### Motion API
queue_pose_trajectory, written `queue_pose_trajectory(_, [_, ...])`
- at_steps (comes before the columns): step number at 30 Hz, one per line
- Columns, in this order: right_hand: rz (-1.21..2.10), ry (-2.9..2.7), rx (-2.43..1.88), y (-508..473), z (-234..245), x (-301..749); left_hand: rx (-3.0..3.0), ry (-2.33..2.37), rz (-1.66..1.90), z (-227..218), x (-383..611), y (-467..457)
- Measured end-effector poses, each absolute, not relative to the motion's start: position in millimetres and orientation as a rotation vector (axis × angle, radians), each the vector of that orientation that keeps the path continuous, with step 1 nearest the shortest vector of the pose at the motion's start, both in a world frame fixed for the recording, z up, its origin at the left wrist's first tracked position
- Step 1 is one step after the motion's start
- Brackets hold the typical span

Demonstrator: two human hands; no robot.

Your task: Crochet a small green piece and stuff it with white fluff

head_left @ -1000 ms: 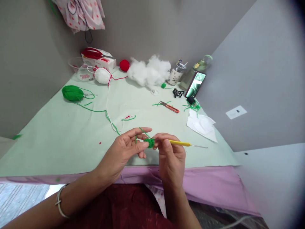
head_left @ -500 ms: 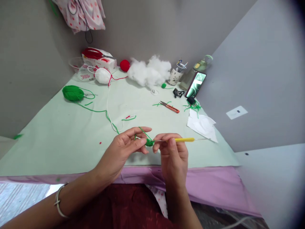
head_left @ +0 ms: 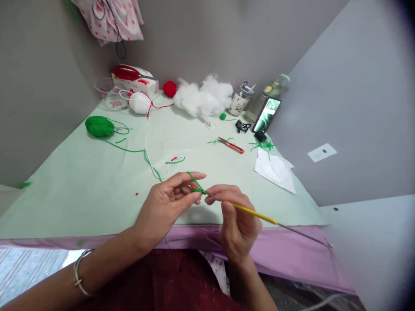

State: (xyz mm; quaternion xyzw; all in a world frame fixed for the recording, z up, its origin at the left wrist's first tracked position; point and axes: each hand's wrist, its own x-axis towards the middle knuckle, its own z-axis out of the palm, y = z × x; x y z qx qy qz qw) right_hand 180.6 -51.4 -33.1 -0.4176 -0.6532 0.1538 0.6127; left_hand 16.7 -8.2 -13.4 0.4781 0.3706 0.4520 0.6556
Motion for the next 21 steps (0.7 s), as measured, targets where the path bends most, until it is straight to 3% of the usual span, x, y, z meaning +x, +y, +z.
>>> queue_pose_trajectory(10, [0.185, -1.606, -0.936, -49.3, -40.8, 179.4, 0.983, 0.836, 0.969, -11.4, 17.7, -6.8])
queue_pose_trajectory(16, [-0.128, -1.700, -1.064, -53.1, -55.6, 178.2, 0.730, 0.689, 0.817, -13.8, 17.7, -6.2])
queue_pose_trajectory(21, [0.405, -1.294, -0.989, -48.8, -39.7, 177.6, 0.676, 0.652, 0.854, -9.9, 14.0, -2.0])
